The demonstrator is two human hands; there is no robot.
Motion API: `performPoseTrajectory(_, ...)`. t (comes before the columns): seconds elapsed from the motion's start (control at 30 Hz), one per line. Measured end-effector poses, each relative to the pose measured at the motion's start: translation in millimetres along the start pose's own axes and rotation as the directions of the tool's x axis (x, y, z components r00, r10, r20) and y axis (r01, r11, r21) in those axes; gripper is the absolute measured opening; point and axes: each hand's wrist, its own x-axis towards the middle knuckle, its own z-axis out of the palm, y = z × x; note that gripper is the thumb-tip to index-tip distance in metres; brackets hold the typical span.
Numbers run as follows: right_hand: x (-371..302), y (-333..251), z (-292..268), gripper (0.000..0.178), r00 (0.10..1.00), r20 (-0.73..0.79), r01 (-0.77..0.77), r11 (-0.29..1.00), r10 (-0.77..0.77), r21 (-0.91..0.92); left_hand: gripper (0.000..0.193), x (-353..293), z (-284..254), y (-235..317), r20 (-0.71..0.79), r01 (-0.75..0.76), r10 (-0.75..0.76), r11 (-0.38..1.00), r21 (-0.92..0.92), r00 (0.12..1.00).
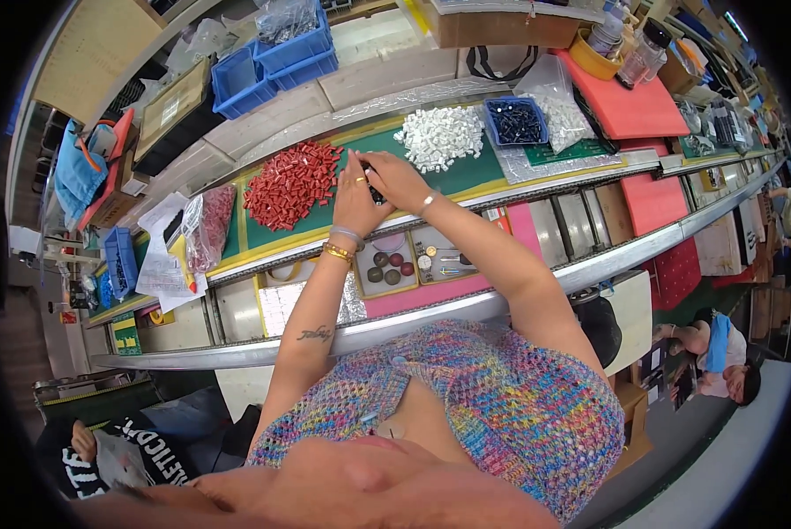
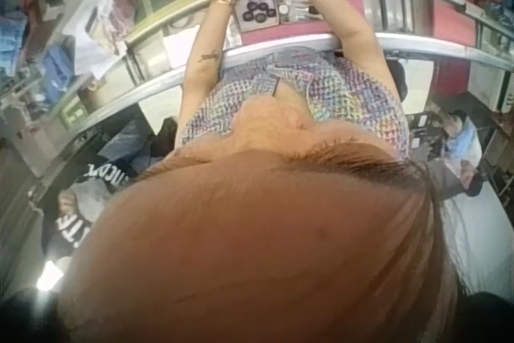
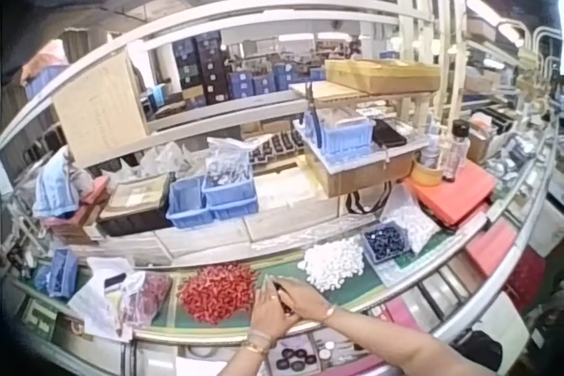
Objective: The person sorts small black and red electronic components by hand, packaging them into plastic bags.
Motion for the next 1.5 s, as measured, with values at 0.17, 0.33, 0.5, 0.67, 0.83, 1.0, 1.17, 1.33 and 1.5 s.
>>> performPoseTrajectory(0.17,-12.2,-9.0,-3.5,0.028,0.995,-0.081,-0.054,0.998,0.057,0.028,0.097,1.9,6.8,-1.4,-0.019,-0.018,0.018,1.000,-0.019,1.000)
performPoseTrajectory(0.33,-13.3,-4.8,-11.6,0.025,0.960,-0.187,-0.143,0.942,0.207,0.304,0.093,7.8,8.3,12.9,-0.033,0.030,-0.031,0.999,-0.014,0.999)
performPoseTrajectory(0.5,-16.1,-8.6,-18.6,0.023,0.936,-0.240,-0.133,0.891,0.257,0.433,0.093,11.0,5.0,20.8,-0.015,0.048,-0.048,0.999,0.002,0.999)
performPoseTrajectory(0.67,-26.2,-9.8,-36.9,0.024,0.885,-0.450,-0.011,0.973,0.117,0.231,0.091,8.6,5.1,20.6,-0.026,0.044,-0.045,0.999,-0.029,0.999)
performPoseTrajectory(0.83,-49.5,-10.7,-73.4,0.071,0.880,-0.475,-0.173,0.938,0.010,-0.299,0.084,8.9,4.7,18.9,-0.023,-0.048,0.050,0.996,0.080,0.998)
performPoseTrajectory(1.0,-58.1,24.0,-73.3,0.103,0.935,-0.296,-0.304,0.875,0.197,-0.378,0.077,7.9,5.7,20.0,-0.002,-0.002,0.002,0.997,0.079,1.000)
performPoseTrajectory(1.17,-46.5,34.6,-70.8,0.105,0.932,-0.278,-0.342,0.815,0.231,-0.467,0.071,5.7,8.5,18.0,-0.018,-0.036,0.037,0.997,0.067,0.999)
performPoseTrajectory(1.33,-35.5,43.2,-67.5,0.101,0.937,-0.301,-0.321,0.779,0.179,-0.538,0.058,6.1,4.5,21.1,-0.024,-0.099,0.102,0.989,0.109,0.994)
performPoseTrajectory(1.5,-32.4,45.3,-65.8,0.097,0.928,-0.316,-0.345,0.780,0.199,-0.522,0.042,5.7,8.4,14.7,-0.028,-0.148,0.148,0.989,0.001,0.989)
